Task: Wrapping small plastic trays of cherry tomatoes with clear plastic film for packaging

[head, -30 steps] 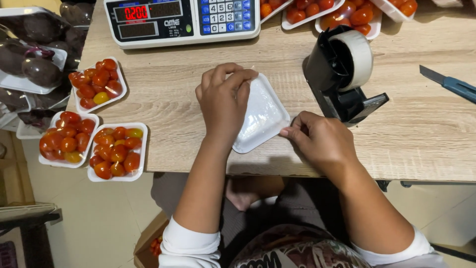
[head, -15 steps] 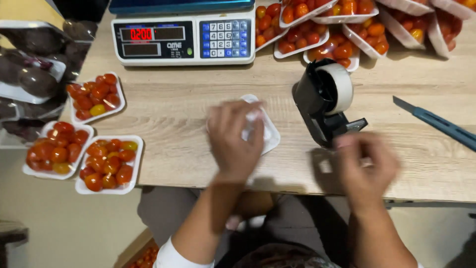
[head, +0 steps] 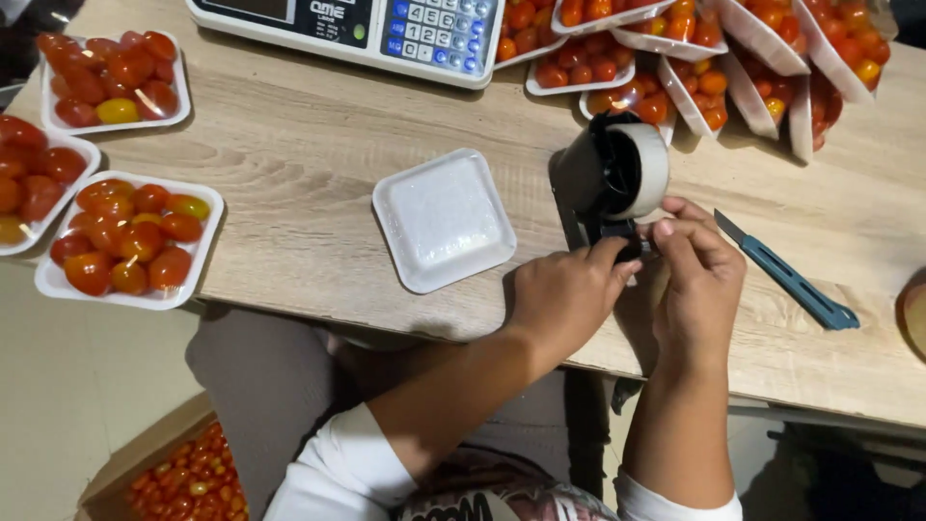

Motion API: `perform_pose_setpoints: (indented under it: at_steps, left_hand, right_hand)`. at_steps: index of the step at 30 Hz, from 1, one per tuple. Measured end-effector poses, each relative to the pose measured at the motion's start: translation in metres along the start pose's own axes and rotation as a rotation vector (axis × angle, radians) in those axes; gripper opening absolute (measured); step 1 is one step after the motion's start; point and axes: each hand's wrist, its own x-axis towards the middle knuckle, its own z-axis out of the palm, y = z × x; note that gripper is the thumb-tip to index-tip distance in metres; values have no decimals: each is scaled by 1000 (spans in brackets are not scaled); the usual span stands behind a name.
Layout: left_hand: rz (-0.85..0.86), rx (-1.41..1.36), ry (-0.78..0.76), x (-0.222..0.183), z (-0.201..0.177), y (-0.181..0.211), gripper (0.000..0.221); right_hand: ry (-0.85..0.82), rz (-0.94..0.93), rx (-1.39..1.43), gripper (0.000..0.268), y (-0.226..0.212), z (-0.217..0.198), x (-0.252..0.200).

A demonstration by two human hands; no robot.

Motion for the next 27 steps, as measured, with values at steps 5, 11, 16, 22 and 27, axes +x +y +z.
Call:
perform_pose_setpoints:
  at_steps: [5,11,16,22,27]
  left_hand:
    - [35,52,70,-4,2,-2,35]
    - [36,-1,6,0,-5,-2,38]
    - [45,30,17,0,-6,-3,36]
    - [37,54,-1,-2,-1,-6,39]
    - [28,48,18,0,-5,-7,40]
  right_hand:
    - [72,-225,-23,14,-27,4,-17]
    - [95,-231,-22,20,-37,-18,-68]
    - [63,-164,117,15,-34,-30,-116]
    - [83,-64,198,14,-22,-41,-153]
    - [75,-20,217,18,-7,-42,-157]
